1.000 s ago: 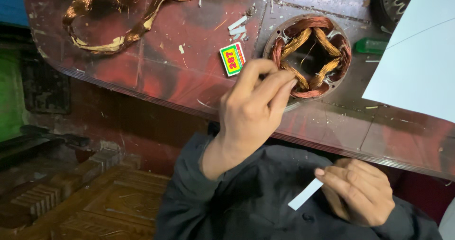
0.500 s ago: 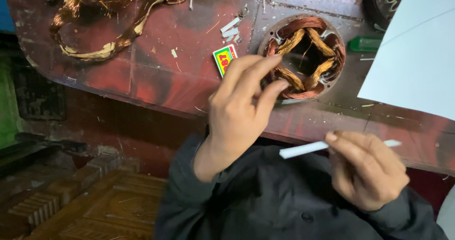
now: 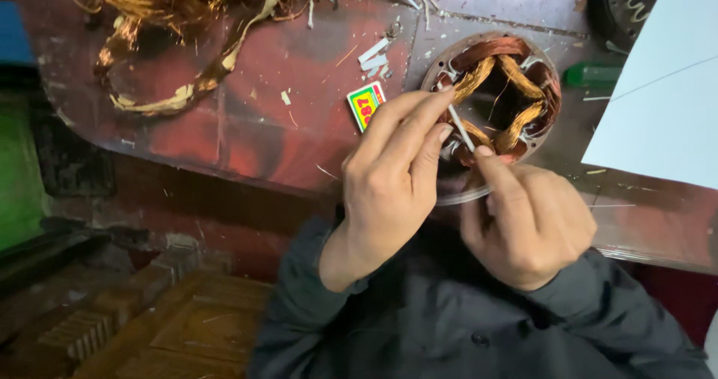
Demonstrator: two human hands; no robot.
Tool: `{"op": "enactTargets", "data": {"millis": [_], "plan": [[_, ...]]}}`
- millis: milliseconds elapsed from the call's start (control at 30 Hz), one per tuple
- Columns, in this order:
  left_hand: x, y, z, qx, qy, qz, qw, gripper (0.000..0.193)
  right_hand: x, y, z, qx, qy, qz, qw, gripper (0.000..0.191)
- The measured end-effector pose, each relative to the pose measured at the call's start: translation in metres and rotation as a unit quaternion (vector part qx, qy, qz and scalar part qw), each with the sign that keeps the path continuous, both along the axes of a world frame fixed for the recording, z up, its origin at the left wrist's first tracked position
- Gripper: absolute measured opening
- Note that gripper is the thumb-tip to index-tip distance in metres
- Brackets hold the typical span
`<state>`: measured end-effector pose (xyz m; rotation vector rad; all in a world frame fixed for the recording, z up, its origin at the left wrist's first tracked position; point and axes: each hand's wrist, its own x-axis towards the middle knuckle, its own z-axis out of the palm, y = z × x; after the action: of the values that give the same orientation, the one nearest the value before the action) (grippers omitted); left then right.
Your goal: The person uses a multimeter to test a copper-wound stator, then adjusts and secures the windings with white tape. They cut a strip of white paper with scissors and wrap it around the stator to insulate the coils.
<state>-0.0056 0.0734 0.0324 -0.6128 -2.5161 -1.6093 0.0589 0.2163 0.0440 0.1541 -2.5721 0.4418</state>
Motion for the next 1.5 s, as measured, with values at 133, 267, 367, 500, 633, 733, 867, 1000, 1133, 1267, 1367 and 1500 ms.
{"op": "enactTargets", "data": {"millis": [133, 267, 367, 500, 633, 733, 867, 1000, 1133, 1267, 1367, 1500], "plan": [[-0.008, 0.003, 0.0, 0.005, -0.018, -0.012, 1.0, 0.022, -0.008, -0.002, 0.004, 0.016, 0.007, 0.008, 1.0, 0.027], [-0.014, 0.005, -0.001, 0.046, -0.057, -0.024, 0.997, 0.025, -0.011, 0.007, 0.01, 0.039, -0.009, 0.067, 0.997, 0.031], [-0.013, 0.004, 0.001, 0.091, -0.13, -0.022, 0.987, 0.035, -0.012, 0.013, 0.011, 0.057, -0.003, 0.09, 0.994, 0.032], [-0.017, 0.008, -0.002, 0.071, -0.116, -0.017, 0.991, 0.036, -0.011, 0.013, 0.006, 0.039, -0.016, 0.075, 0.996, 0.034], [-0.02, 0.013, -0.006, 0.057, -0.104, -0.013, 0.993, 0.03, -0.01, 0.007, -0.003, -0.006, -0.009, 0.038, 0.999, 0.037], [-0.019, 0.012, -0.006, 0.042, -0.098, -0.006, 0.994, 0.027, -0.008, 0.008, -0.007, -0.04, -0.016, 0.037, 0.998, 0.034], [-0.021, 0.012, -0.005, 0.036, -0.091, -0.01, 0.995, 0.025, -0.008, 0.007, -0.006, -0.056, -0.029, 0.033, 0.997, 0.036], [-0.021, 0.011, -0.002, 0.025, -0.081, -0.019, 0.996, 0.023, -0.01, 0.005, -0.004, -0.071, -0.035, 0.032, 0.996, 0.037], [-0.021, 0.011, 0.001, 0.024, -0.085, -0.016, 0.996, 0.023, -0.01, 0.007, -0.003, -0.077, -0.034, 0.042, 0.996, 0.039], [-0.023, 0.012, -0.001, 0.038, -0.101, -0.01, 0.994, 0.022, -0.008, 0.005, -0.004, -0.078, -0.039, 0.03, 0.996, 0.036], [-0.025, 0.012, -0.001, 0.037, -0.102, -0.009, 0.994, 0.021, -0.008, 0.003, -0.004, -0.07, -0.042, 0.018, 0.997, 0.036], [-0.025, 0.011, 0.001, 0.018, -0.09, -0.021, 0.996, 0.022, -0.009, 0.002, -0.003, -0.058, -0.046, 0.012, 0.997, 0.036]]}}
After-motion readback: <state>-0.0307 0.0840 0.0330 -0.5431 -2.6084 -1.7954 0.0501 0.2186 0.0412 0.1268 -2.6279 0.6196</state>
